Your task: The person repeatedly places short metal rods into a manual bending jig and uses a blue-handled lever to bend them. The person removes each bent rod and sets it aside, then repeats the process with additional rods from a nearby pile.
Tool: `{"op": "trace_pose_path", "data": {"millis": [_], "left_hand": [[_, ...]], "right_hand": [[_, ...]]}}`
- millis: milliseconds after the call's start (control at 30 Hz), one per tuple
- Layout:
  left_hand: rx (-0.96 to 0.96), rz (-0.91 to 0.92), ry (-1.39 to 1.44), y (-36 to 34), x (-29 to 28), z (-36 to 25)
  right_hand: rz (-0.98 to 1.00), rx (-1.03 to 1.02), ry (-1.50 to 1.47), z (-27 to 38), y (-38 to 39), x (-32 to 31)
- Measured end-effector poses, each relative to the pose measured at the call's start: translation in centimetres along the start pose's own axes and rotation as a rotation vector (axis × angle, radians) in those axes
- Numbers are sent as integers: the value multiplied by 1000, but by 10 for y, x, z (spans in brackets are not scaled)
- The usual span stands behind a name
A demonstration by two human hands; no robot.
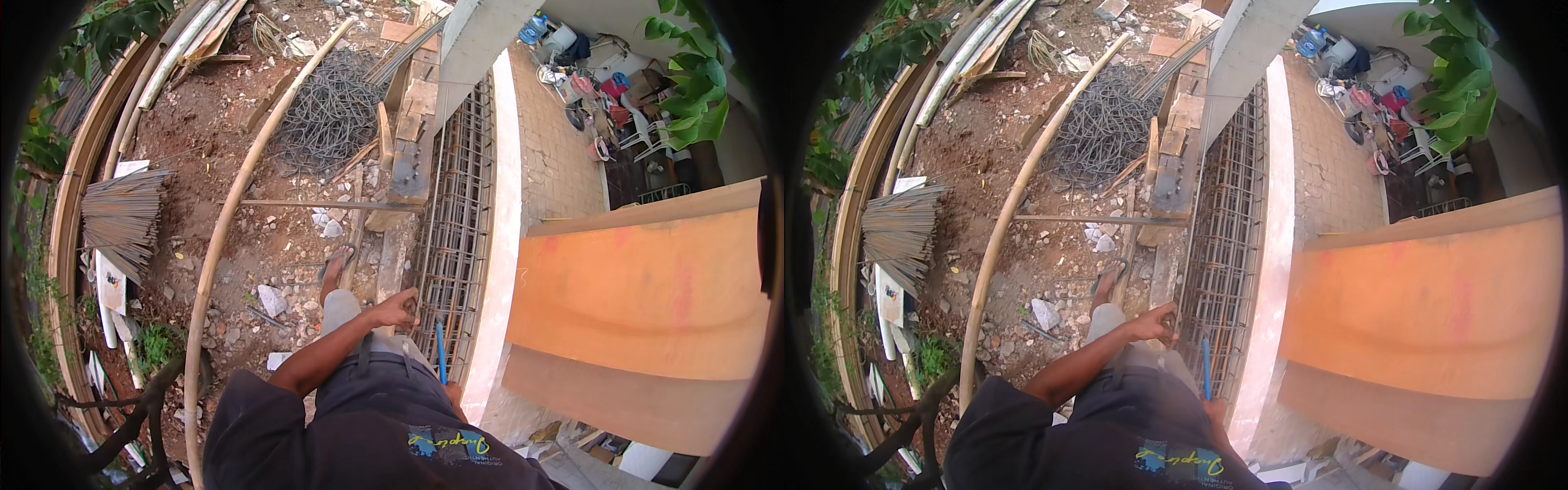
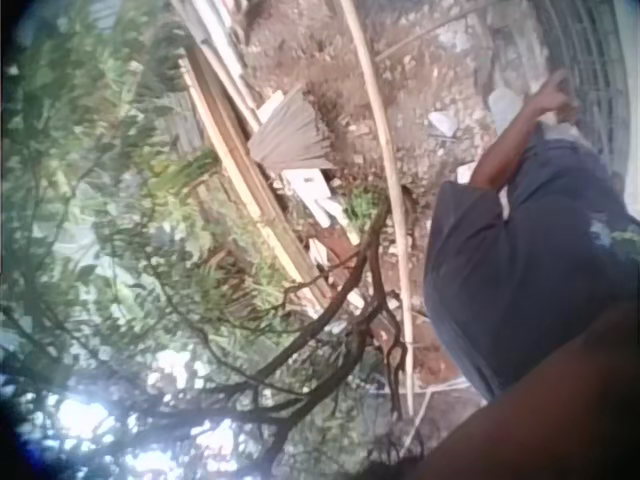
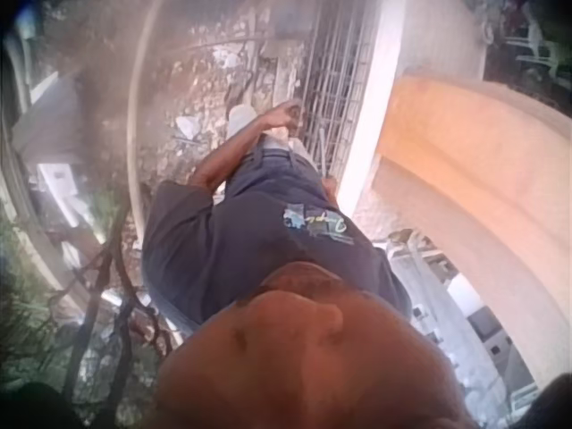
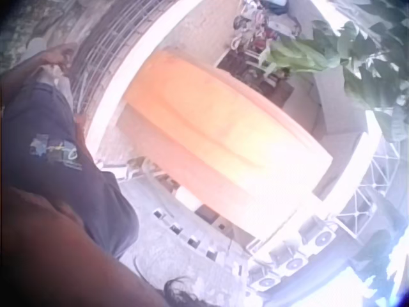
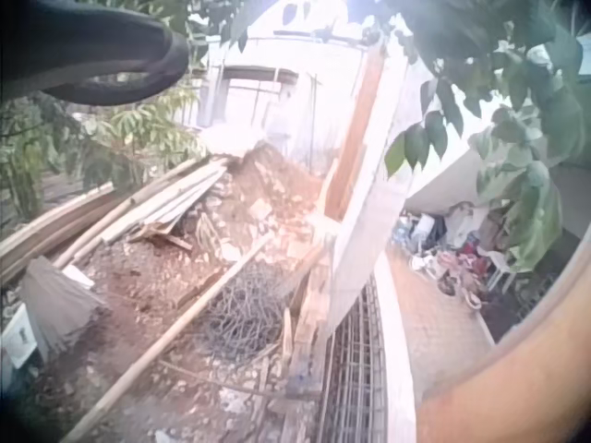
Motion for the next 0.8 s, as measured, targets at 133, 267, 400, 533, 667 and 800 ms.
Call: {"op": "trace_pose_path", "data": {"millis": [133,267,400,533,667,800], "left_hand": [[99,-52,-123,0,-6,0],[63,-100,-71,1,-33,8],[-137,-136,-182,-2,-40,2],[-37,-174,-39,6,-51,-1],[-152,-85,169,3,-41,17],[-243,-69,1,-3,-40,29]], "right_hand": [[-54,-31,38,-22,-12,23],[17,8,-22,1,-19,11],[-46,-54,-36,10,-24,-10],[-72,-110,-89,37,-33,-33],[-73,-141,-76,50,-40,-44],[-75,-114,-94,54,-34,-52]]}}
Point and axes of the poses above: each hand's wrist, its own y-axis away from the middle knuckle, its own x-axis out of the palm, z = x × y, the point moved 9 cm from there along -y, towards the middle knuckle, and after that the axes turned 10 degrees about y, right-handed, at the moved point
